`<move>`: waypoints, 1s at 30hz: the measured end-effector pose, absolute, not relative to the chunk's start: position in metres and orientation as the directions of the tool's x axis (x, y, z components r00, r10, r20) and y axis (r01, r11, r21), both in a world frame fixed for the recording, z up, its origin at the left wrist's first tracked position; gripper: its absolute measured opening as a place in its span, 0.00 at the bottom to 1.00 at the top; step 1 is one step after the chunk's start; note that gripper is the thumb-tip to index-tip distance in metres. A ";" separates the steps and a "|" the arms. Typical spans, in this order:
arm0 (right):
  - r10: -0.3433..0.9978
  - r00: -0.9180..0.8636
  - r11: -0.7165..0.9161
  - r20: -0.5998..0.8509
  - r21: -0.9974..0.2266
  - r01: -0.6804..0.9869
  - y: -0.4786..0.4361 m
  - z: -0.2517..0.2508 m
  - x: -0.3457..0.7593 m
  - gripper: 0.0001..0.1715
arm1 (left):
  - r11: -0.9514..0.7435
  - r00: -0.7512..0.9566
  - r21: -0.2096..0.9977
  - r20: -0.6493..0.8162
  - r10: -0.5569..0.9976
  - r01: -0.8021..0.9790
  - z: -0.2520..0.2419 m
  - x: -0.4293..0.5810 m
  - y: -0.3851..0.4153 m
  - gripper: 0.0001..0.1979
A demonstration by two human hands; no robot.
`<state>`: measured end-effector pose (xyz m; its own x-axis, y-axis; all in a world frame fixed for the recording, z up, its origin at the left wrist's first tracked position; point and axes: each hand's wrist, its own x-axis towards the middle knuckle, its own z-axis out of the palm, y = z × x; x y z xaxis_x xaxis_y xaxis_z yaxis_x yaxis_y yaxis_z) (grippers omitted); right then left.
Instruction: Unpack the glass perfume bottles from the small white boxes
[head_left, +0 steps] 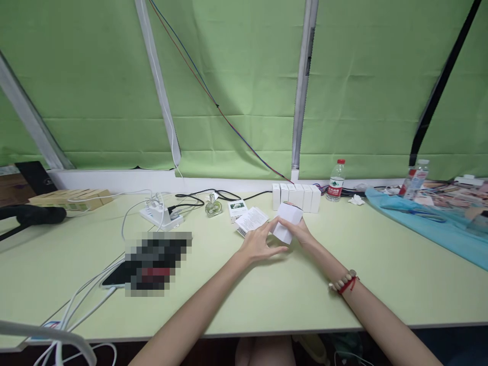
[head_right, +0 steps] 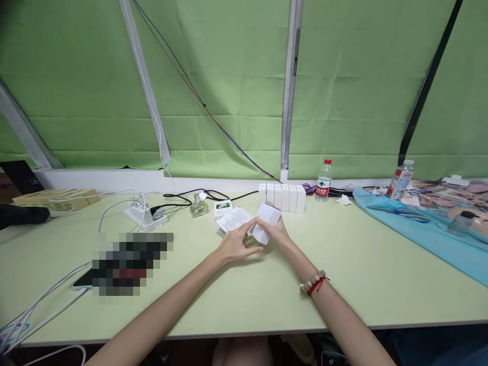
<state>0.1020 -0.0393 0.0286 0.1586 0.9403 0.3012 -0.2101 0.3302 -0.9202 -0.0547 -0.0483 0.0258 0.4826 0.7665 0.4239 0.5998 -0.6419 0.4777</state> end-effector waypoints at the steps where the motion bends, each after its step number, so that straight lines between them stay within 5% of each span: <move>1: 0.940 0.156 0.333 0.305 -0.920 -0.209 -0.040 0.029 0.102 0.46 | -0.623 0.467 0.497 0.412 0.782 0.604 0.026 -0.054 -0.049 0.41; 5: 0.949 0.120 0.310 0.290 -0.924 -0.222 -0.040 0.030 0.102 0.46 | -0.527 0.383 0.614 0.363 0.849 0.587 0.023 -0.049 -0.052 0.42; 11: 0.943 0.172 0.320 0.284 -0.917 -0.239 -0.033 0.024 0.106 0.41 | -0.525 0.312 0.791 0.436 0.844 0.315 0.020 -0.038 -0.050 0.35; 17: 0.947 0.229 0.283 0.225 -0.922 -0.265 -0.032 0.024 0.106 0.43 | -0.248 0.256 0.969 0.237 0.937 0.013 0.019 -0.037 -0.040 0.39; 25: 0.979 0.180 0.168 0.091 -0.865 -0.473 -0.031 0.028 0.108 0.37 | 0.004 0.216 0.975 0.045 0.975 -0.223 0.021 -0.039 -0.031 0.34; 30: 0.987 0.117 0.155 0.114 -0.883 -0.444 -0.031 0.027 0.109 0.31 | 0.057 0.271 0.976 0.002 0.962 -0.208 0.025 -0.043 -0.034 0.30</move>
